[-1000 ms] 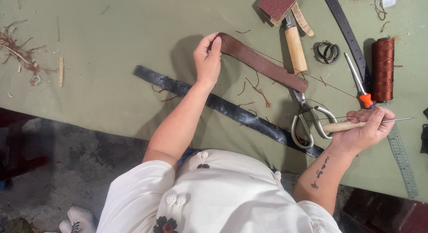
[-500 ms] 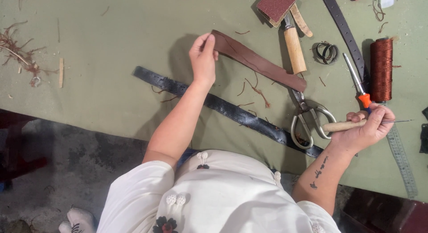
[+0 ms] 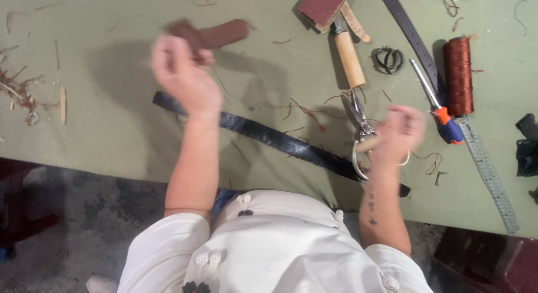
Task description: Using a handheld awl to manually punch a series of holes into a brown leather strap on a workbench.
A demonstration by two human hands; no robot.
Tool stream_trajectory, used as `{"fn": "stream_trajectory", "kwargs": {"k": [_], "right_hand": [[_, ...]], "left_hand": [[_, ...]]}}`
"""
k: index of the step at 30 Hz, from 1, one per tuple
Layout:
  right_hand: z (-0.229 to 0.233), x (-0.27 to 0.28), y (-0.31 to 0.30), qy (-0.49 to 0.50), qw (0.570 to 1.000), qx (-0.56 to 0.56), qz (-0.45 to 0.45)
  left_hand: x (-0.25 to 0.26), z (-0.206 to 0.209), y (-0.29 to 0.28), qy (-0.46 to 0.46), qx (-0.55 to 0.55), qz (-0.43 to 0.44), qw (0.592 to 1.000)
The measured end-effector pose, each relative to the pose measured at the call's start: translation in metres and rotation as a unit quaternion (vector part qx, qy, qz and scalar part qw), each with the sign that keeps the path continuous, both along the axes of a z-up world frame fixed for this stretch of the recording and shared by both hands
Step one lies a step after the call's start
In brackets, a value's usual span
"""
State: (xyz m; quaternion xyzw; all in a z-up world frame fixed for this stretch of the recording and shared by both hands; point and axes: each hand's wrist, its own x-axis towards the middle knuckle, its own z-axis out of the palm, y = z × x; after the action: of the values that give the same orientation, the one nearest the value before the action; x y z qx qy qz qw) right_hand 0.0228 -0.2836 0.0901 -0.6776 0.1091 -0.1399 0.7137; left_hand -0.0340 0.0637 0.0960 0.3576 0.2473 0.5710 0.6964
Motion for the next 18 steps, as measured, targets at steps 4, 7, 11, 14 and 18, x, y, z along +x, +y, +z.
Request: {"fn": "stream_trajectory", "kwargs": {"k": [4,7,11,14,18], "right_hand": [[-0.036,-0.001,0.05,-0.075,0.959,-0.08,0.262],[-0.045,0.007,0.078,-0.103,0.935,-0.051,0.335],[-0.066,0.014,0.089,-0.063,0.939,0.004,0.337],[-0.079,0.023,0.08,-0.038,0.949,-0.008,0.314],[-0.091,0.034,0.076,-0.005,0.956,0.012,0.295]], "left_hand": [[0.028,-0.063,-0.084,0.083,0.052,-0.157,0.983],[0.035,-0.096,-0.128,0.11,0.057,-0.233,0.964],[0.031,-0.097,-0.144,0.123,0.249,-0.258,0.925],[0.034,-0.117,-0.138,0.167,0.358,-0.276,0.876],[0.035,-0.109,-0.14,0.179,0.39,-0.315,0.846]]}}
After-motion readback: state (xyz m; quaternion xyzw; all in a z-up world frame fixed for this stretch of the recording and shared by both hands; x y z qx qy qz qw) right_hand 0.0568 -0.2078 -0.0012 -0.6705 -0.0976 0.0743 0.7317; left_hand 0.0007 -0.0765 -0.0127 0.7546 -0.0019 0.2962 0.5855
